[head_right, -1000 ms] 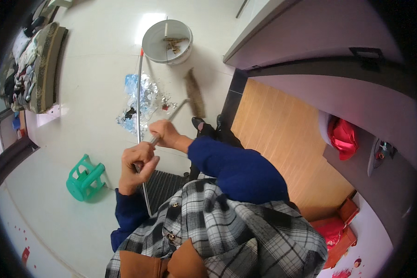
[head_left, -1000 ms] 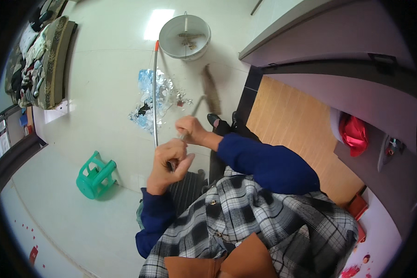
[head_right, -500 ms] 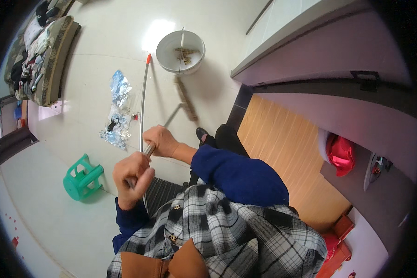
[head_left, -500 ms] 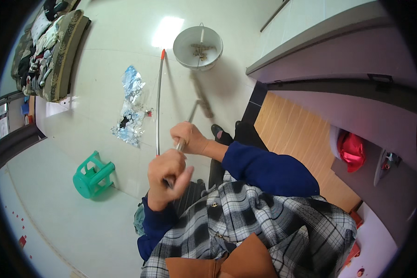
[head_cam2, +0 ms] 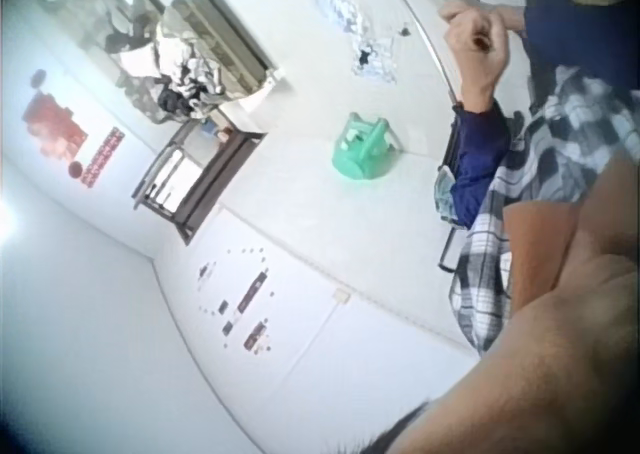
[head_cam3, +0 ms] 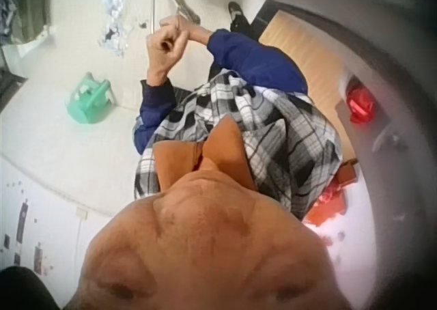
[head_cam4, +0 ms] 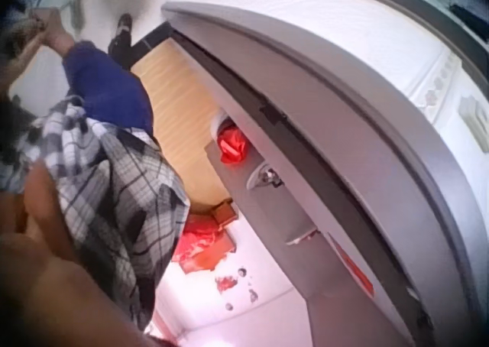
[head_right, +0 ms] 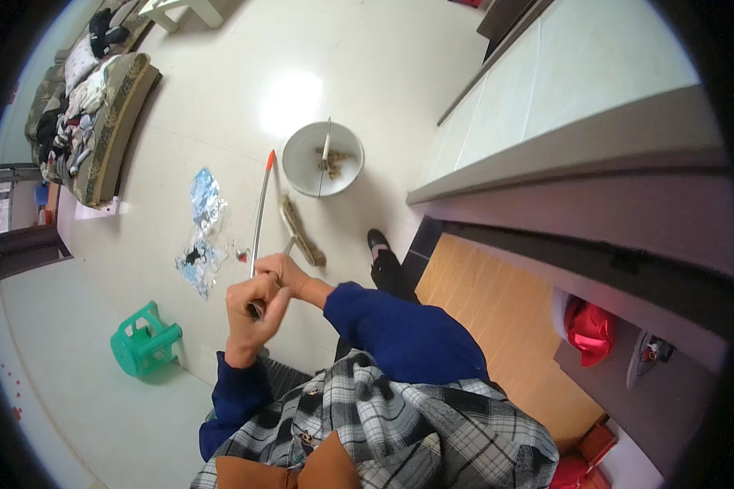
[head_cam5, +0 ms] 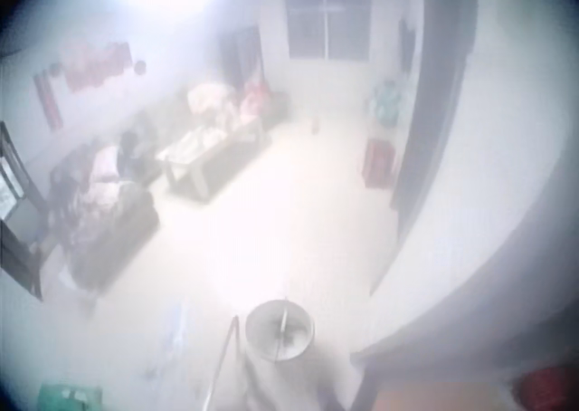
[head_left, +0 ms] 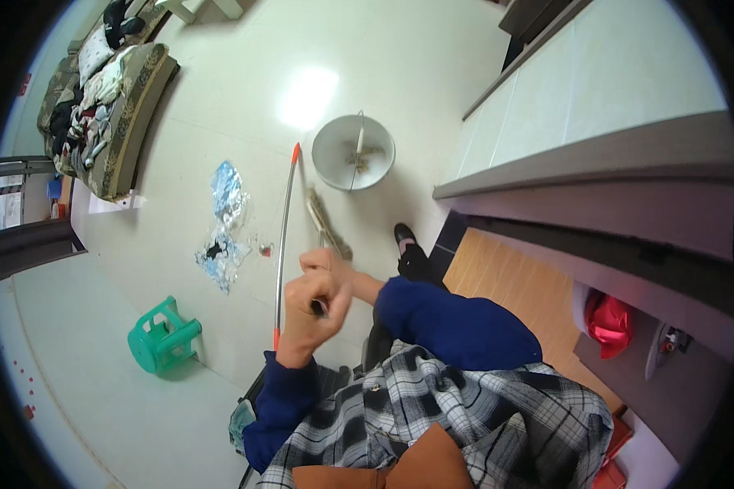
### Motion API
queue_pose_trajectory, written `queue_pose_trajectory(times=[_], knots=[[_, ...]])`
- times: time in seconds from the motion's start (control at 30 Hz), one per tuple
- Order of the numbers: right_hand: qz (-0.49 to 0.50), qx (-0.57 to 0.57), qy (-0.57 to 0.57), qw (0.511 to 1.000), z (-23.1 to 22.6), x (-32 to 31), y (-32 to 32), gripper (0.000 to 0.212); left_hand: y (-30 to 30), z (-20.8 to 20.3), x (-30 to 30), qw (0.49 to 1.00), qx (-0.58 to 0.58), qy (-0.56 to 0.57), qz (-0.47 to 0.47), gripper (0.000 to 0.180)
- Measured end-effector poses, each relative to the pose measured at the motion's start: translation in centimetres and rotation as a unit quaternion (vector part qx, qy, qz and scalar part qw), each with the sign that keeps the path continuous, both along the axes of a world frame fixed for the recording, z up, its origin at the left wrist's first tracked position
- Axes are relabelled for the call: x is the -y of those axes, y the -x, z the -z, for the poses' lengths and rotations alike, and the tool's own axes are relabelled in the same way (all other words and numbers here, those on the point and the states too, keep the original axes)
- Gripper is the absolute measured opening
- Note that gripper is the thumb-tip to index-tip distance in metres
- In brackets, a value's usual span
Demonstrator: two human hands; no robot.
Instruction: The person sweeps a wooden floor with a broom, gathering small debris into a pile. They briefly move a small orange stool to sweep underneath it, then return the stool to its original position. The person continues sweeping the floor and moves toward a doorway.
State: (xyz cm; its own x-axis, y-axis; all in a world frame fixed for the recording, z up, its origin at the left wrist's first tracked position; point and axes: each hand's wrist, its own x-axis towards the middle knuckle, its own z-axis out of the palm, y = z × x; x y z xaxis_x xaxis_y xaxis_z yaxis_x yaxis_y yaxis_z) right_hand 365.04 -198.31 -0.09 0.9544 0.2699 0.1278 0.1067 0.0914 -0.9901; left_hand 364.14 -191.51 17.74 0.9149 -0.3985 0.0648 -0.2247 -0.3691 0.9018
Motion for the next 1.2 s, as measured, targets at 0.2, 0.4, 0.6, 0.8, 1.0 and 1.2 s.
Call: queue_pose_trajectory(times=[0.2,0.4,0.6,0.8,1.0,1.2], knots=[[0.033,-0.077,-0.01,0.996,-4.4,5.7,-0.9,0.025,-5.0,-4.7,5.8,0.993,0.027,0.026,0.111,0.034],[0.115,-0.079,-0.034,0.99,-2.8,10.5,0.3,0.021,-8.8,-5.9,10.7,0.969,-0.092,0.105,0.202,0.036],[0.193,0.048,0.157,0.967,-6.8,16.9,-4.3,0.023,-10.2,-6.7,12.8,0.959,-0.043,0.135,0.246,0.039],[0.261,0.091,0.222,0.935,-6.0,21.4,-10.9,0.022,-13.0,-3.6,14.3,0.967,-0.07,0.185,0.158,0.029],[0.396,0.113,0.297,0.862,-1.8,24.7,-19.0,0.036,-19.3,1.3,17.9,0.936,-0.135,0.323,0.039,0.015],[0.421,0.0,0.235,0.876,3.8,26.6,-24.3,0.038,-27.1,6.8,20.8,0.936,-0.187,0.284,0.096,0.023]])
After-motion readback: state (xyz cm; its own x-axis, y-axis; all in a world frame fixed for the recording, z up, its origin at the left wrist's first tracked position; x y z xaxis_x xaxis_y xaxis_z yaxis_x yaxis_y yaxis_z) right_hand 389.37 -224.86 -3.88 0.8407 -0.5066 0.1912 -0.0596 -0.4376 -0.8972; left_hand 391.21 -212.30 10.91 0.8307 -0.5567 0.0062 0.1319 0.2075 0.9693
